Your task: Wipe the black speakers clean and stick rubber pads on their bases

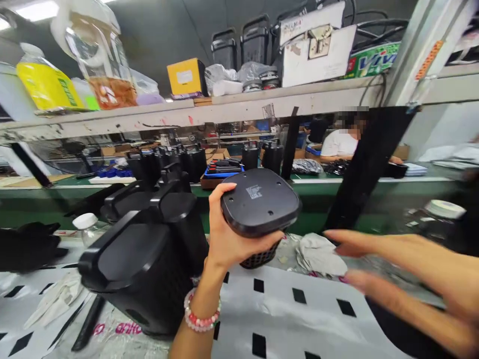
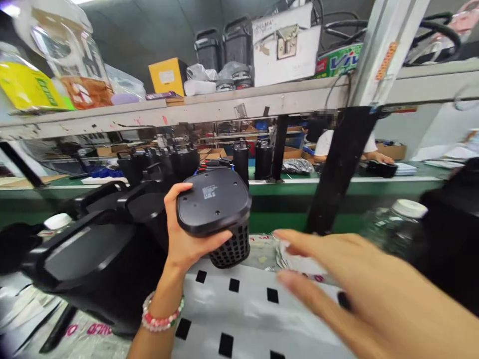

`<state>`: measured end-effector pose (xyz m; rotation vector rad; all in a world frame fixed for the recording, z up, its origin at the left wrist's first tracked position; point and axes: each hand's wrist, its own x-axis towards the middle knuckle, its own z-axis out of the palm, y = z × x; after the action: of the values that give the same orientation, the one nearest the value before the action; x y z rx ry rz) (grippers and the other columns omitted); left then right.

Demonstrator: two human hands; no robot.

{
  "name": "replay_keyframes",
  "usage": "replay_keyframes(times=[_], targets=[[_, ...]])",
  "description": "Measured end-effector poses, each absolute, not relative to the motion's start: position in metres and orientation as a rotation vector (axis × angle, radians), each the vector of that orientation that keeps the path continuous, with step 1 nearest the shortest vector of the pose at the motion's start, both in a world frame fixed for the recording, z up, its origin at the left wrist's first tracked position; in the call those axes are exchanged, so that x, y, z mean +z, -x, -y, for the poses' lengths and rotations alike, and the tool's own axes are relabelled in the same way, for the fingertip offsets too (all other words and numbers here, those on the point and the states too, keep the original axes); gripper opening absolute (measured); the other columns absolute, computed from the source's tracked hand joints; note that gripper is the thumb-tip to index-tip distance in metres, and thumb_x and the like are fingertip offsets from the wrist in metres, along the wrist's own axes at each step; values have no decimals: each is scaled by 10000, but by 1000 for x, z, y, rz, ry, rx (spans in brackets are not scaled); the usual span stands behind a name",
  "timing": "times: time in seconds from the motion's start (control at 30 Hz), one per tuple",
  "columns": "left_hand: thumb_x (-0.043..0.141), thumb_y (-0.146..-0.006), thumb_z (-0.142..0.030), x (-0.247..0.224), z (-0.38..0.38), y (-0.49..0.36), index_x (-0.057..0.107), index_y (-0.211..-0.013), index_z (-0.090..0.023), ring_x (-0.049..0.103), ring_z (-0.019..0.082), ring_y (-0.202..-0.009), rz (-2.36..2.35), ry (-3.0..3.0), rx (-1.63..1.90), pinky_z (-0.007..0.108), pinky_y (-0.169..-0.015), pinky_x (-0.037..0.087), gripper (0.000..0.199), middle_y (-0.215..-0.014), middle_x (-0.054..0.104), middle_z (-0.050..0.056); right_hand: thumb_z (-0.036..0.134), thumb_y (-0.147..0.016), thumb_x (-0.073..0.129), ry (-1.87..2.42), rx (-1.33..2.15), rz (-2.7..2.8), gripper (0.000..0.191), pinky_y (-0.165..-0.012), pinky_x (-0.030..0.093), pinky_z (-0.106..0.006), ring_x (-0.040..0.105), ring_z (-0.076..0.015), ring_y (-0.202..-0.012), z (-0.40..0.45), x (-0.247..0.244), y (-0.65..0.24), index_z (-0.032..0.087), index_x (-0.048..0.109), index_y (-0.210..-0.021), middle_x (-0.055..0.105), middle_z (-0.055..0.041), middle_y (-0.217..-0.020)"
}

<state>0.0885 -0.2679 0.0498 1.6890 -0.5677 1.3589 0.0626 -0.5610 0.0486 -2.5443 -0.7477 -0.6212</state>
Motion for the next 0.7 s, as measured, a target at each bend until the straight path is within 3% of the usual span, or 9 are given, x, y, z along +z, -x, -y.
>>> replay_keyframes(times=[0.13, 0.2, 0.27, 0.33, 0.4, 0.47, 0.5, 0.6, 0.7], targets=[[910, -508, -405, 46, 284, -90, 474, -1169, -246, 556, 197, -1072, 498, -1686, 1222, 316, -918, 478, 808, -1189, 512, 23, 451, -909, 592, 2540, 369, 1118, 420, -924, 567, -406, 631, -277, -1137, 513, 33, -19, 403, 589, -1326, 660, -17, -1264], [912, -491, -379, 44, 290, -90, 487, -1153, -242, 554, 196, -1060, 462, -1676, 1151, 304, -885, 490, 800, -1180, 513, 22, 330, -846, 689, 2470, 679, 1003, 521, -1097, 444, -474, 467, -322, -1339, 502, 3, -10, 350, 575, -1355, 526, -31, -1442], [904, -490, -354, 42, 296, -91, 490, -1152, -239, 553, 193, -1043, 447, -1680, 1059, 298, -862, 499, 789, -1173, 512, 21, 205, -811, 692, 2424, 667, 840, 568, -1178, 324, -500, 344, -326, -1418, 506, -32, -5, 358, 579, -1346, 426, -20, -1519], [898, -493, -325, 39, 299, -93, 489, -1157, -238, 553, 190, -1027, 449, -1690, 988, 297, -851, 505, 784, -1169, 510, 22, 166, -854, 591, 2377, 459, 679, 504, -1162, 369, -384, 401, -250, -1394, 525, -61, -3, 409, 587, -1295, 468, 19, -1487], [893, -504, -304, 37, 299, -95, 485, -1169, -238, 551, 192, -1029, 458, -1706, 952, 304, -855, 509, 783, -1180, 503, 29, 211, -871, 533, 2407, 202, 433, 326, -1043, 484, -353, 568, -238, -1223, 554, -80, -4, 370, 640, -1134, 620, -34, -1286], [896, -517, -304, 36, 298, -98, 478, -1188, -235, 547, 196, -1034, 466, -1725, 947, 312, -853, 513, 794, -1197, 492, 42, 306, -849, 525, 2497, -6, 102, 145, -924, 528, -450, 639, -289, -1005, 586, -91, -5, 272, 638, -934, 666, -102, -1019], [901, -522, -312, 35, 296, -100, 474, -1199, -233, 545, 196, -1033, 470, -1736, 945, 316, -851, 512, 805, -1205, 484, 46, 357, -831, 525, 2536, -78, -61, 149, -866, 532, -488, 638, -304, -923, 600, -95, -4, 244, 617, -863, 652, -109, -929], [921, -495, -355, 33, 290, -107, 474, -1220, -222, 536, 195, -1007, 466, -1747, 955, 335, -831, 517, 862, -1206, 470, 54, 433, -787, 573, 2529, -136, -276, 216, -806, 532, -473, 624, -290, -859, 622, -104, 1, 229, 617, -842, 641, -85, -883], [930, -447, -387, 31, 284, -111, 492, -1229, -217, 516, 202, -993, 438, -1742, 966, 386, -873, 520, 912, -1179, 463, 54, 426, -752, 658, 2446, -168, -228, 158, -778, 535, -409, 623, -264, -837, 620, -104, 12, 270, 642, -772, 654, -41, -843]])
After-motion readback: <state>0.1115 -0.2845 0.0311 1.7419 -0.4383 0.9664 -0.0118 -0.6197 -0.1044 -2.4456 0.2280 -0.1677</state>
